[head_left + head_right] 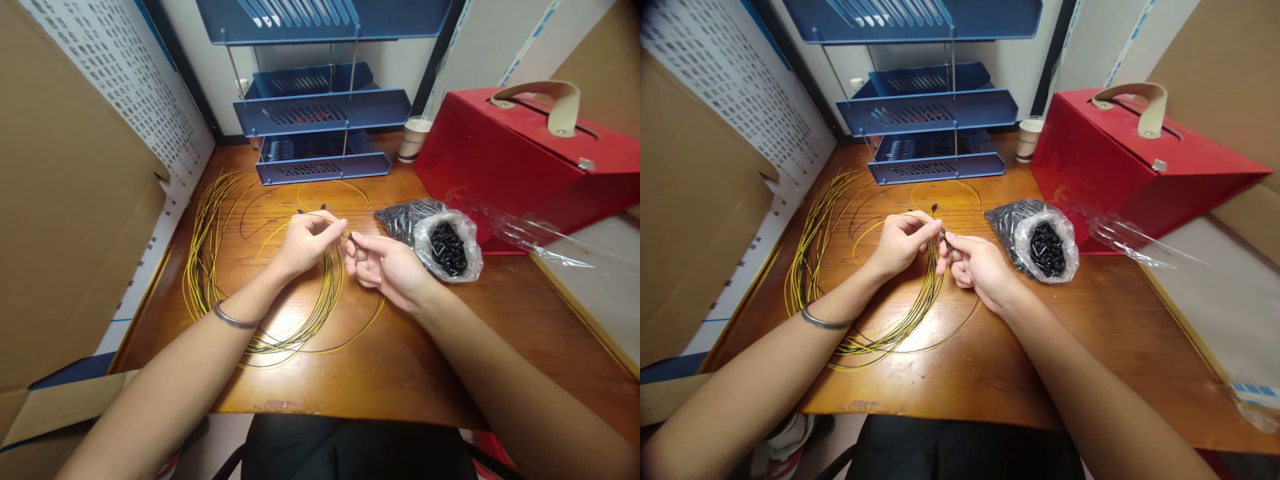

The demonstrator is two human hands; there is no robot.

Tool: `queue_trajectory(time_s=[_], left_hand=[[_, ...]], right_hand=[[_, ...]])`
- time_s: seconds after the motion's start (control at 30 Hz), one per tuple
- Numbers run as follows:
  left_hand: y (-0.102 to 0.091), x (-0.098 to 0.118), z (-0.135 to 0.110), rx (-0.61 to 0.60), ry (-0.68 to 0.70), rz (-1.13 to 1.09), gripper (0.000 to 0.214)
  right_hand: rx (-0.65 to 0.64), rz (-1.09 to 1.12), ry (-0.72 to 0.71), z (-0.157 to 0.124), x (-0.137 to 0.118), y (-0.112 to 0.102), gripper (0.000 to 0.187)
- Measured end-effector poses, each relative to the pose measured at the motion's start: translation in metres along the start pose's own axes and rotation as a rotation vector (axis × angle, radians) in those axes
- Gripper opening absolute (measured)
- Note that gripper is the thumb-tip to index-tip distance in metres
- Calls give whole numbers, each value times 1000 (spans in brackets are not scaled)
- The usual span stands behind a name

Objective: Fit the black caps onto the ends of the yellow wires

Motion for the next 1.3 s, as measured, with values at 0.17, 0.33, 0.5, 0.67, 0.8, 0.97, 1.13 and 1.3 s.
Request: queue_trajectory(time_s=[0.17,0.33,0.5,0.67,0.8,0.97,1.13,1.3], left_hand=[[-1,1,0,9,6,9,36],[4,-1,0,-42,-38,-68,39],[9,-6,-1,-96,-83,-160,32],[8,-12,-2,-90,-89,-155,27],[8,-14,-2,-90,-105,-160,26],[7,-13,-2,-81,-90,-155,27],[8,-12,-2,-82,-98,-167,27],[8,-14,-2,-80,-118,-143,27]], right_hand=[[-6,7,5,0,0,0,25],[2,40,4,1,1,-2,24],[32,100,8,2,0,-5,22],[83,136,28,2,-1,-7,31],[87,140,48,0,-1,-7,37],[89,135,51,-1,-1,-7,37],[86,125,46,0,-1,-7,32],[61,118,31,0,-2,-6,24]])
Point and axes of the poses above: each hand's wrist, its own z-axis towards the middle knuckle, its own y-axis out of the palm, x = y × z, the point moved 9 cm from there along z, towards the middle knuckle, and after that the axes turned 8 degrees about x, right-handed, at the moved point
